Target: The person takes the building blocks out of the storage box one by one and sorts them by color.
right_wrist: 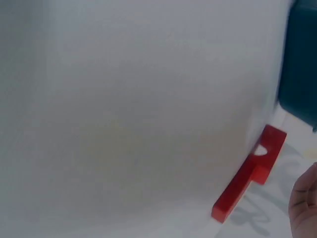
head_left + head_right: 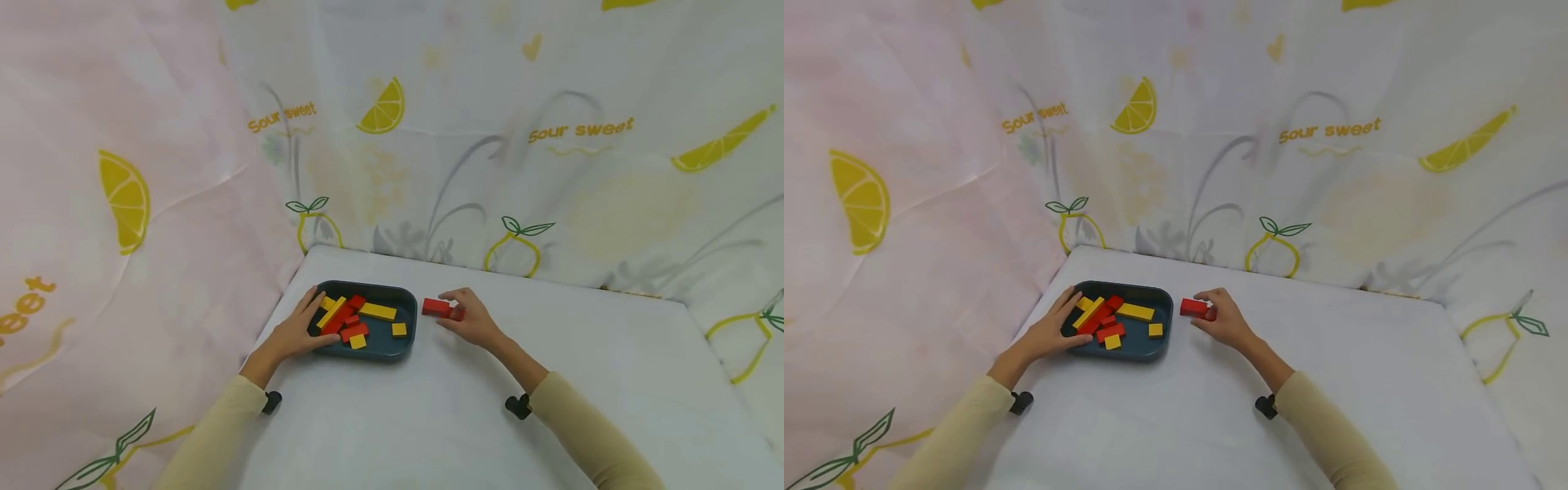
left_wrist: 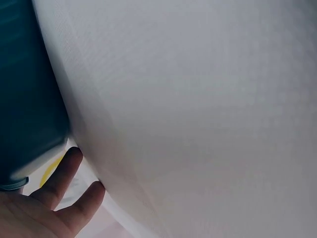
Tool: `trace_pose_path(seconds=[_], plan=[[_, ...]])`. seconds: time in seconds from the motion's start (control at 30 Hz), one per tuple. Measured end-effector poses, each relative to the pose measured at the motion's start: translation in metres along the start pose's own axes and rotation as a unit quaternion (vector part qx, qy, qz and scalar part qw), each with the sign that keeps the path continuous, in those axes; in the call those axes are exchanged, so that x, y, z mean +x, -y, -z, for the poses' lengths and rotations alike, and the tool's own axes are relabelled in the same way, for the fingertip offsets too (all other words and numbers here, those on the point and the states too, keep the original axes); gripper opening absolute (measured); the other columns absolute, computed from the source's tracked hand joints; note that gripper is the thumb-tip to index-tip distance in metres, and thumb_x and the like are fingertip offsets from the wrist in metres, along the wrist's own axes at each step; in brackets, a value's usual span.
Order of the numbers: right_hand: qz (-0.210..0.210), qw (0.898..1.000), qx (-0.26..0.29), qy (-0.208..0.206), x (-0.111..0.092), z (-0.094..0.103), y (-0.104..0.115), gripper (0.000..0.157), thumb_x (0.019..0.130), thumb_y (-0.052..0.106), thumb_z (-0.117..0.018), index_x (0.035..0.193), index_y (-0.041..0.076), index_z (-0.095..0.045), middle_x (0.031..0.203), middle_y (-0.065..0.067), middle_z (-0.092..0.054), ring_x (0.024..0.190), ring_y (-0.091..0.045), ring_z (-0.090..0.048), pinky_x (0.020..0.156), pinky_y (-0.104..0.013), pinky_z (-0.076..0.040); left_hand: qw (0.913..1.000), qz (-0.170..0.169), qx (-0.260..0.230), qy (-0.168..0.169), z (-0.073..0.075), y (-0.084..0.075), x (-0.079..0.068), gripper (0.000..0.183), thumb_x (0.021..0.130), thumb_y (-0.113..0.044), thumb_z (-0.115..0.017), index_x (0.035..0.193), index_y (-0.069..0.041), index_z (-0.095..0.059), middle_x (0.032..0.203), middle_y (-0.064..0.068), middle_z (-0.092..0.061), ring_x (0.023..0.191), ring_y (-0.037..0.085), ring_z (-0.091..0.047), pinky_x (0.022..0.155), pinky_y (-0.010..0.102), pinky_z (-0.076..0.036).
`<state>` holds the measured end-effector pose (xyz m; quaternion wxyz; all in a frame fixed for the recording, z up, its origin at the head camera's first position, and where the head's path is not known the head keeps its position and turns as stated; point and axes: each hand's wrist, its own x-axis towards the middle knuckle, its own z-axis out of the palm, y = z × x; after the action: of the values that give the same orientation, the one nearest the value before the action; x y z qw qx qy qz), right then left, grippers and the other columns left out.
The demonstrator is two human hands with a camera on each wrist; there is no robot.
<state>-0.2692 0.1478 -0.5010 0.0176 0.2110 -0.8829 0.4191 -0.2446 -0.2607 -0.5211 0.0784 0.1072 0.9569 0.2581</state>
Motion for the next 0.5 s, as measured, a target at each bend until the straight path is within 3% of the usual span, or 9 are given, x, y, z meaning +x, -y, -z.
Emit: trace_pose_path(seconds=[0.17, 0.3, 0.5], plan=[[0.065, 0.998, -0.013, 0.007, 0.005, -0.018, 0.017, 0.047, 0.083, 0.014, -0.080, 0.126, 0.006, -0.063, 0.119, -0.017, -0.057, 0.086, -0.021, -0.059, 0.073, -0.033, -0.058, 0.9998, 0.000, 0.020, 0.000, 0.001, -0.005, 0.004, 0.114, 0.075, -0.076, -0.065, 0.160, -0.023, -0.013, 0.168, 0.007, -0.002, 0.139, 0.042, -0.039, 0.100, 0.069, -0.041], [0.096, 0.995, -0.035, 0.008, 0.012, -0.030, 0.031, 0.047, 0.082, 0.014, -0.081, 0.125, 0.007, -0.064, 0.119, -0.010, -0.057, 0.082, -0.018, -0.058, 0.068, -0.030, -0.056, 0.9975, -0.016, 0.064, -0.023, 0.003, -0.011, 0.012, 0.118, 0.071, -0.080, -0.065, 0.160, -0.022, -0.014, 0.164, 0.014, -0.012, 0.132, 0.045, -0.044, 0.098, 0.067, -0.044], [0.127, 0.990, -0.039, 0.037, 0.017, -0.051, 0.051, 0.044, 0.085, 0.016, -0.079, 0.126, 0.007, -0.063, 0.121, -0.007, -0.056, 0.081, -0.021, -0.059, 0.070, -0.028, -0.056, 0.9916, -0.042, 0.115, -0.041, -0.001, -0.017, 0.013, 0.115, 0.074, -0.081, -0.061, 0.160, -0.019, -0.017, 0.161, 0.022, -0.017, 0.136, 0.050, -0.037, 0.102, 0.068, -0.040]])
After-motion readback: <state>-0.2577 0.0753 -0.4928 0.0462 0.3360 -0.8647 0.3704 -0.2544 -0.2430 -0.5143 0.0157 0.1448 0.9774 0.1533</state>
